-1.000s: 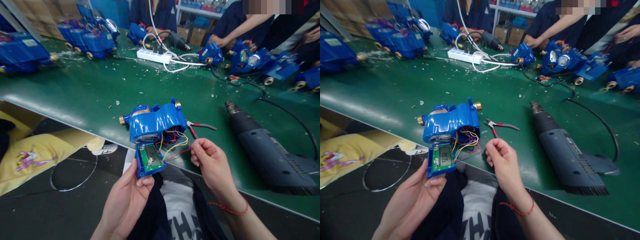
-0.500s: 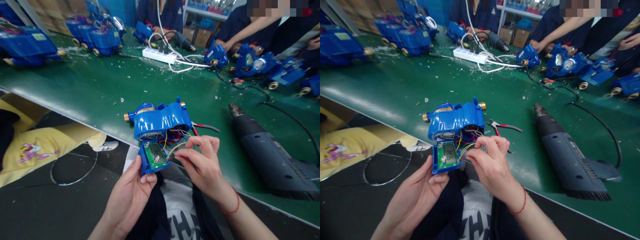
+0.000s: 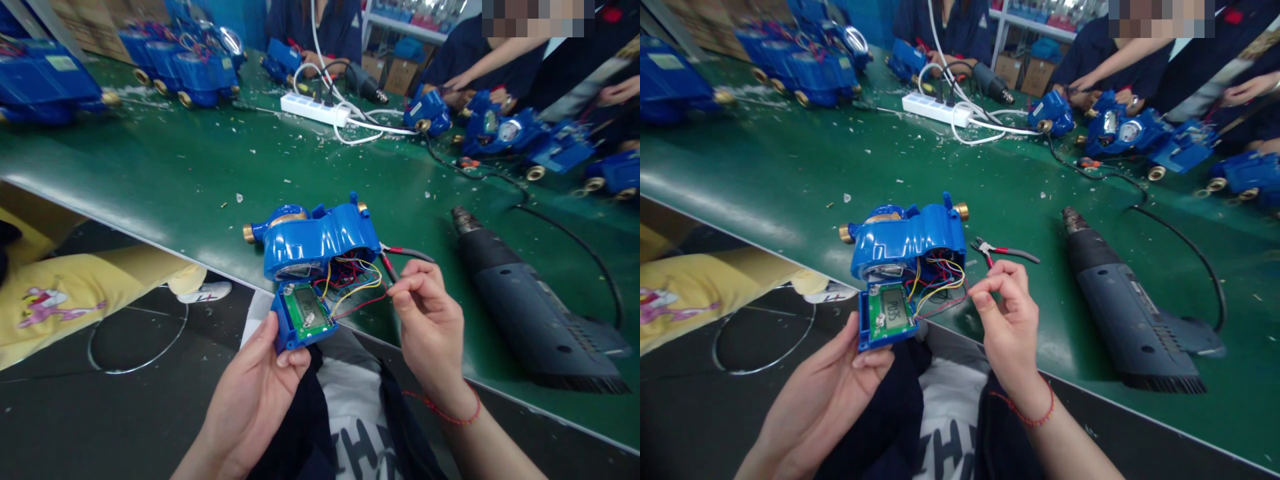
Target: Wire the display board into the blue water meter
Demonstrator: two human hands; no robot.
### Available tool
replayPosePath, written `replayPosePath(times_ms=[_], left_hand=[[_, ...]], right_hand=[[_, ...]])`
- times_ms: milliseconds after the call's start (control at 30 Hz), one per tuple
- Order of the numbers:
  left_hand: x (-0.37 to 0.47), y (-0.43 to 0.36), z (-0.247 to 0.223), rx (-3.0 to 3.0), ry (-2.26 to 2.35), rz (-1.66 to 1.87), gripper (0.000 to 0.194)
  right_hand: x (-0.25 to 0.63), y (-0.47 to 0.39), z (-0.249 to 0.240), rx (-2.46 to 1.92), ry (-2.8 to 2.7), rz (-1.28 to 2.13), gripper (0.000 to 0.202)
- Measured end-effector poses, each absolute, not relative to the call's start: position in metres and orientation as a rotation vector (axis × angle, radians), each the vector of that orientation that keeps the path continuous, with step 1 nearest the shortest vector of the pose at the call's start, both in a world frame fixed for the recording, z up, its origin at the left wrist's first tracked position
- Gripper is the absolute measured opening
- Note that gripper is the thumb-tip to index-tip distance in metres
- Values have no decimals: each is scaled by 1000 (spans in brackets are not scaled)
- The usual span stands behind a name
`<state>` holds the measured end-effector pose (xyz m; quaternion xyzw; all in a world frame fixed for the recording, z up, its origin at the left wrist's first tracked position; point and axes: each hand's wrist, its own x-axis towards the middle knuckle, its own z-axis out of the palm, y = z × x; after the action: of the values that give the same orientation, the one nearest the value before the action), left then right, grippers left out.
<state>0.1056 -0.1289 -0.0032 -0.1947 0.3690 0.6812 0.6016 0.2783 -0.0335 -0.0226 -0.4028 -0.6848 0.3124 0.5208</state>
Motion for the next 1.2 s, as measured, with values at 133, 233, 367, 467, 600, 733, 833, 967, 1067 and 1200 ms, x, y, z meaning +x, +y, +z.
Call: replayPosePath(times_ms=[133,233,367,467,600,733,833,967,1067,1200], left_hand=[[107,-129,-4,-428,861,1578,24],[108,-129,-4,-408,869,1576,24],[108,-128,-4,-388,883,1577,23],[108,-129,-4,-373,893,1560,23],[110,-130,-3,-395,889,1545,26],[113,-132,-3,-414,831,1519,26],[112,-131,-4,-433,832,1519,26],[108,-130,-6,-460,842,1553,26],[107,-129,-5,-476,846,1544,26],[108,-130,-4,-478,851,1545,26]], right_hand=[[281,-42,-20,-904,-1726,566,12],[278,-46,-17,-883,-1954,330,11],[271,-45,-15,-837,-2147,213,12],[266,-46,-18,-866,-2149,316,10],[259,-50,-26,-981,-1896,569,14],[255,-46,-31,-968,-1519,942,15],[259,-36,-26,-906,-1237,1199,22],[271,-28,-14,-836,-1125,1268,22],[275,-30,-16,-823,-1226,1139,34],[276,-40,-30,-928,-1413,1046,32]])
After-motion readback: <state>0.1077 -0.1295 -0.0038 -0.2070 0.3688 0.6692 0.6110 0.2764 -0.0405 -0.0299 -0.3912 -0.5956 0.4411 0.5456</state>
